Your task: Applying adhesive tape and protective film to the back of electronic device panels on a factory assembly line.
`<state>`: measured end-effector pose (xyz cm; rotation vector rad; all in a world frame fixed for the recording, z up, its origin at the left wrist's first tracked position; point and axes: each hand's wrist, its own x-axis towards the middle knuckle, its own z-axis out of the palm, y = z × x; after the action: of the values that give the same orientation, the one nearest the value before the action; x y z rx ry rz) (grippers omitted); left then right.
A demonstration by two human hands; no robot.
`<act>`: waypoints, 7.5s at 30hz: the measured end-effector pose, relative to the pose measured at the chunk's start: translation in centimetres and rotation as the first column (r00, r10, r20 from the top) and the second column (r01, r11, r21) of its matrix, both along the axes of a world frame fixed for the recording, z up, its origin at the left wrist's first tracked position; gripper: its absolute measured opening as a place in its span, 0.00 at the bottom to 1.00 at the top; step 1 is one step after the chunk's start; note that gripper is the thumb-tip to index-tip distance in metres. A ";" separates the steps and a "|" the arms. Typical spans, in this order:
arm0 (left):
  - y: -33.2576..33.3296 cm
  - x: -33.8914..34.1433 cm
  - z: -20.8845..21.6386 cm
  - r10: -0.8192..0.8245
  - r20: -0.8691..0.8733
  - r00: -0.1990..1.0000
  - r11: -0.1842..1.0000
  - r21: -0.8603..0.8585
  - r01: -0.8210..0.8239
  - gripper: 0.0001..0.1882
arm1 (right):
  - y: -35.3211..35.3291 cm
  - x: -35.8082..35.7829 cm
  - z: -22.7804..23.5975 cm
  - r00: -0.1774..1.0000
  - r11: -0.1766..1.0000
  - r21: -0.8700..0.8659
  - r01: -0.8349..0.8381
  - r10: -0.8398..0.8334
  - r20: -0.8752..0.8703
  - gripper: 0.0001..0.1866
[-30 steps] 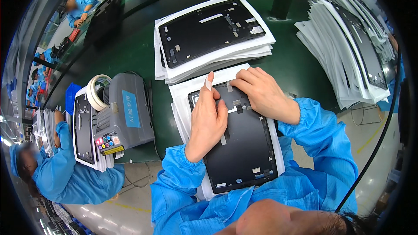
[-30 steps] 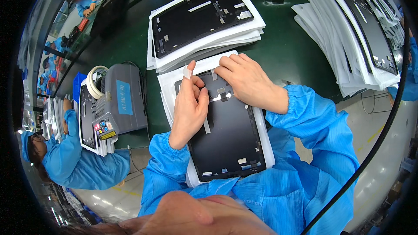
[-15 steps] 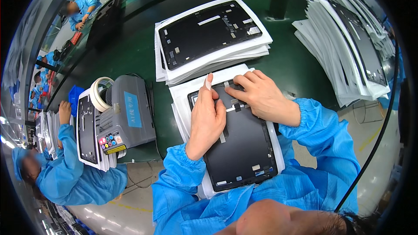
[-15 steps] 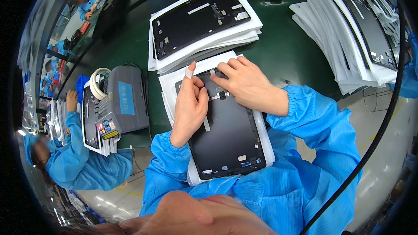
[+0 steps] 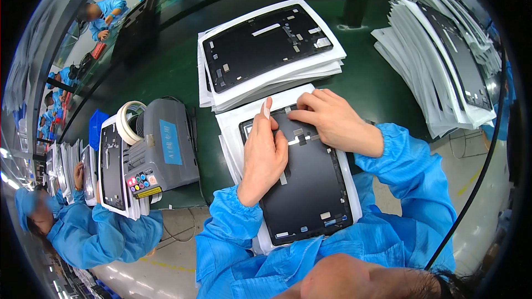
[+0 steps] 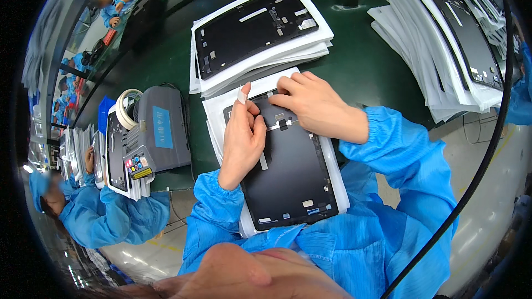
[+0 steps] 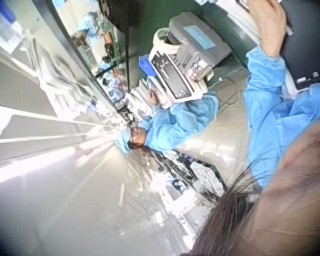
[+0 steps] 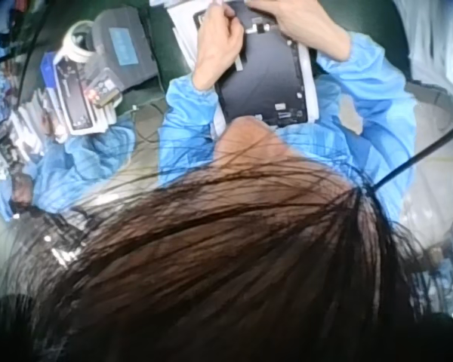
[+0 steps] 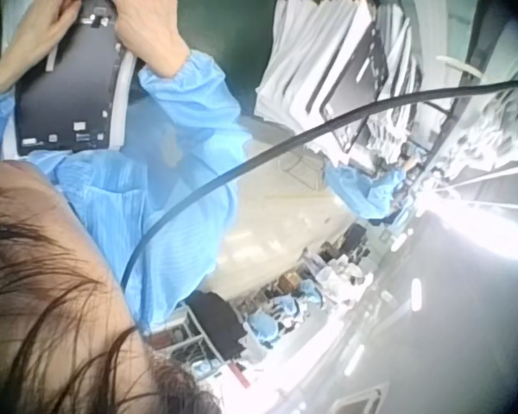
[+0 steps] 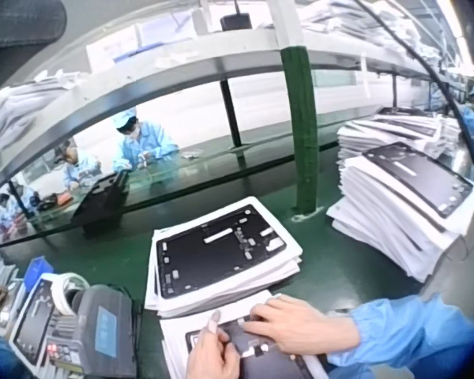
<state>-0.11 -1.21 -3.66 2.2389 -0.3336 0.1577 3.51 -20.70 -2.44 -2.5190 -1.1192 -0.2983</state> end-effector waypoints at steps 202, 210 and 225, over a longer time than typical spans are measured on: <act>0.1 0.1 0.2 -0.019 0.000 1.000 0.999 -0.038 0.019 0.35 | 0.4 4.5 0.2 0.971 0.970 0.060 -0.237 0.234 0.057 0.07; 0.0 0.1 -0.5 0.011 0.040 0.999 0.999 -0.038 -0.010 0.36 | 0.4 3.2 0.2 0.975 0.974 0.099 -0.201 0.189 0.118 0.05; 0.0 0.1 -0.2 -0.005 0.045 0.999 1.000 -0.019 0.006 0.34 | 1.3 3.5 -0.5 0.976 0.988 0.076 -0.137 0.122 0.179 0.03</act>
<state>0.00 -1.17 -3.90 2.2177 -0.3609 0.2075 7.02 -19.40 -2.92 -2.3665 -1.3009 -0.5290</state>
